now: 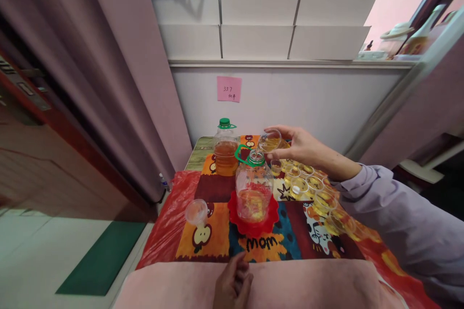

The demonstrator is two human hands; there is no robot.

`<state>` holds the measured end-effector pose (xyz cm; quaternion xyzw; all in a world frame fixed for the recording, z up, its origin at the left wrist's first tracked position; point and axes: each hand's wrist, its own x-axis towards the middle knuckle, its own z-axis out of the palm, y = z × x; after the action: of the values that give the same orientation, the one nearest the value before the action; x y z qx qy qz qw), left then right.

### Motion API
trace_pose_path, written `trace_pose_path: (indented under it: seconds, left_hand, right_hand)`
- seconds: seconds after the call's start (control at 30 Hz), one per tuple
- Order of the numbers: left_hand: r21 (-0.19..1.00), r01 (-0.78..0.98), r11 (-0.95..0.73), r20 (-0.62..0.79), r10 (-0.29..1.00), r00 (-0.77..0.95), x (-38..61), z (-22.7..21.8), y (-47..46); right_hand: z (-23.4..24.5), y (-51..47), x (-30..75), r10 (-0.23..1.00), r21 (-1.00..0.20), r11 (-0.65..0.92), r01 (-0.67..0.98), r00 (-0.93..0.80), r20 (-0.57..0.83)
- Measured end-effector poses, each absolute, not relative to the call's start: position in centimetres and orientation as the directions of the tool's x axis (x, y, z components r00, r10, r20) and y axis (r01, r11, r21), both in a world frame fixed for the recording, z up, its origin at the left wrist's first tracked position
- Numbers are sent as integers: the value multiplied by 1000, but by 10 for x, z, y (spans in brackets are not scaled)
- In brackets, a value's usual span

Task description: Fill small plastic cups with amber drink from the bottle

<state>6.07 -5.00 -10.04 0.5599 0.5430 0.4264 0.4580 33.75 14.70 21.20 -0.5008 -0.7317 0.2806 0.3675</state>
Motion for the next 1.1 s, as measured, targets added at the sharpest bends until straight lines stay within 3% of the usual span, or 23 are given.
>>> trace_pose_path:
  seconds: [0.13,0.3,0.47,0.67,0.87,1.1]
  left_hand:
    - [974,227,-22,2,996,90,59,-106,-50]
    - [972,228,-65,40,993,113,58,-115,-50]
    - [965,240,-110,82,989,125,58,-114,-49]
    - [964,236,-118,85,986,144,58,-112,-49]
    - [964,241,-109,78,988,135,57,-117,-48]
    - [976,206,-66,81,995,-61,71,-124,-55]
  right_hand:
    - [215,148,339,917,-690,398,604,-242,317]
    - [226,142,337,931,-607,360,709,-230,283]
    - [232,140,334,926,-569,372,734,-248,286]
    - [235,143,330,903,-434,407,804,-282,324]
    - [235,143,327,891,-403,427,810,-301,339]
    - [240,140,321,893,-376,417,828,-296,338]
